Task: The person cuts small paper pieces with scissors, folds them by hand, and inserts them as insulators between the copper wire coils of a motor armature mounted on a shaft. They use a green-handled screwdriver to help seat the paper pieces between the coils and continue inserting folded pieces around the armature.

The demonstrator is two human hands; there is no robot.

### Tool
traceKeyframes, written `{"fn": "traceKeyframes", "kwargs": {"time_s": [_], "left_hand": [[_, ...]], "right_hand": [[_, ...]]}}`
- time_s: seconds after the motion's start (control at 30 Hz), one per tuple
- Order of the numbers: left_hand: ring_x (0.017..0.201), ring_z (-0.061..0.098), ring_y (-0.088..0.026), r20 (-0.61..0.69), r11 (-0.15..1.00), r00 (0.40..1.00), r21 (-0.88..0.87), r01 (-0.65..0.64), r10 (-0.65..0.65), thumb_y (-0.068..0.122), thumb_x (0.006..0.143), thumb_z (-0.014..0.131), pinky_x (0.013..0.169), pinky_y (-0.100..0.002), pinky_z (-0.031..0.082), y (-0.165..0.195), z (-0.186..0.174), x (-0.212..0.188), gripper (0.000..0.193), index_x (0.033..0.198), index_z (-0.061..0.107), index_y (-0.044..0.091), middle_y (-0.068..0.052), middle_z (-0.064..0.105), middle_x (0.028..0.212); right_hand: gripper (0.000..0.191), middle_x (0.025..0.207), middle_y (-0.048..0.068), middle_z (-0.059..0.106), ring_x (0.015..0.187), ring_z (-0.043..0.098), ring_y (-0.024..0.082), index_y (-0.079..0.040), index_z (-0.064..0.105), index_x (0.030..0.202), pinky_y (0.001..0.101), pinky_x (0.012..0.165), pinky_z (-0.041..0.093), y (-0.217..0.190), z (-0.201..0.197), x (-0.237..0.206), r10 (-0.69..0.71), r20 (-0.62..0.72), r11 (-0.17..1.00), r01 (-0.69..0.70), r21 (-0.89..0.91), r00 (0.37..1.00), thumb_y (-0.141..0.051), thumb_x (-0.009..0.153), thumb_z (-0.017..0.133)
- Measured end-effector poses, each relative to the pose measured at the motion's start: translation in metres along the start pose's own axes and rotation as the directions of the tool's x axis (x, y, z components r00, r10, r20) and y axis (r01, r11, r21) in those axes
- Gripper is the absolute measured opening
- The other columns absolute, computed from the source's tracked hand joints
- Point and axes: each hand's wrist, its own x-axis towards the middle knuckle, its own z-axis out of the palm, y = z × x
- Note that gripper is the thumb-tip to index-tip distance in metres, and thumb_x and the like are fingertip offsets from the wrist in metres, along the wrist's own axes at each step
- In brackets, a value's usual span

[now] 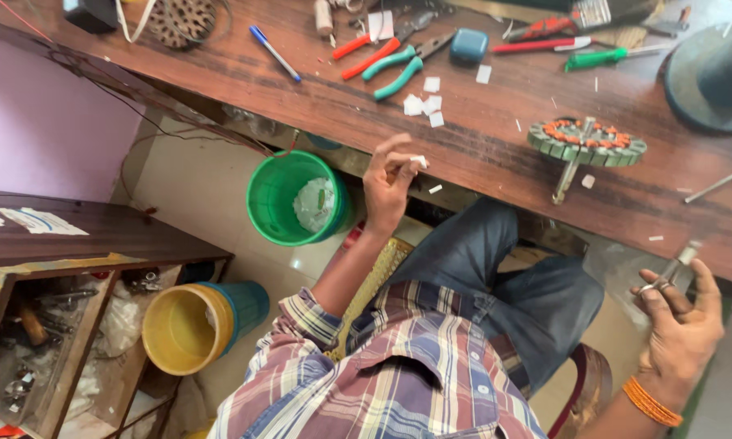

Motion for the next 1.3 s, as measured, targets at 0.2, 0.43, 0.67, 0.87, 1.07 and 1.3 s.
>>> {"fn": "traceKeyframes", "kwargs": {"time_s": [0.2,0.43,0.67,0.87,1.07,1.3], "left_hand": [[0.088,0.068,-0.015,0.114,0.896,0.966,-0.360,0.259,-0.233,0.011,0.104,0.069,0.074,-0.027,0.055,-0.008,0.002,-0.009,0.021,0.121,0.066,-0.001,-0.013,0.074,0.106],[0.060,0.061,-0.015,0.111,0.859,0.930,-0.357,0.366,-0.350,0.009,0.111,0.069,0.048,-0.024,0.042,-0.033,-0.020,-0.039,0.014,0.111,0.068,-0.005,-0.020,0.073,0.097],[0.088,0.068,-0.010,0.133,0.728,0.777,-0.281,0.625,-0.616,0.012,0.107,0.068,0.061,-0.020,0.049,-0.028,-0.017,-0.088,0.036,0.141,0.056,0.008,-0.006,0.070,0.107],[0.085,0.074,-0.014,0.304,0.564,0.590,-0.177,0.807,-0.748,0.012,0.103,0.069,0.056,-0.021,0.051,-0.033,0.011,-0.127,0.028,0.129,0.064,0.003,-0.008,0.076,0.104],[0.082,0.074,-0.008,0.515,0.702,0.566,0.103,0.704,-0.644,0.014,0.099,0.072,0.057,-0.019,0.052,-0.012,0.048,-0.123,0.017,0.113,0.078,0.005,-0.003,0.079,0.101],[0.086,0.070,-0.002,0.556,0.758,0.573,0.171,0.630,-0.602,0.016,0.099,0.075,0.063,-0.018,0.054,-0.001,0.056,-0.112,0.019,0.116,0.078,0.007,0.000,0.078,0.101]], "right_hand": [[0.023,0.100,0.010,0.059,0.091,0.063,0.019,0.005,0.056,0.124,0.0299,0.089,0.057,0.045,-0.026,-0.028,-0.091,0.110,0.995,0.086,0.045,0.990,0.011,0.107,0.072],[0.047,0.102,0.009,0.062,0.088,0.062,0.017,-0.002,0.053,0.124,0.0281,0.083,0.058,0.074,-0.018,-0.070,0.099,0.150,0.980,-0.123,0.155,0.984,-0.001,0.097,0.092],[0.079,0.104,0.008,0.068,0.089,0.066,0.014,-0.002,0.053,0.139,0.0268,0.083,0.060,0.085,0.000,-0.091,0.146,0.198,0.957,-0.189,0.220,0.969,-0.039,0.083,0.095],[0.065,0.100,0.007,0.068,0.090,0.066,0.014,0.000,0.057,0.136,0.0248,0.081,0.055,0.075,-0.007,-0.102,0.144,0.198,0.967,-0.181,0.181,0.970,-0.024,0.088,0.094],[0.058,0.096,0.002,0.067,0.091,0.064,0.009,-0.001,0.064,0.130,0.0221,0.082,0.053,0.053,0.013,-0.103,0.396,0.474,0.918,-0.355,-0.177,0.787,-0.019,0.080,0.087],[0.080,0.099,0.006,0.070,0.090,0.066,0.014,0.000,0.064,0.132,0.0242,0.079,0.048,0.065,0.000,-0.114,0.286,0.551,0.916,-0.392,0.082,0.784,-0.045,0.073,0.092]]}}
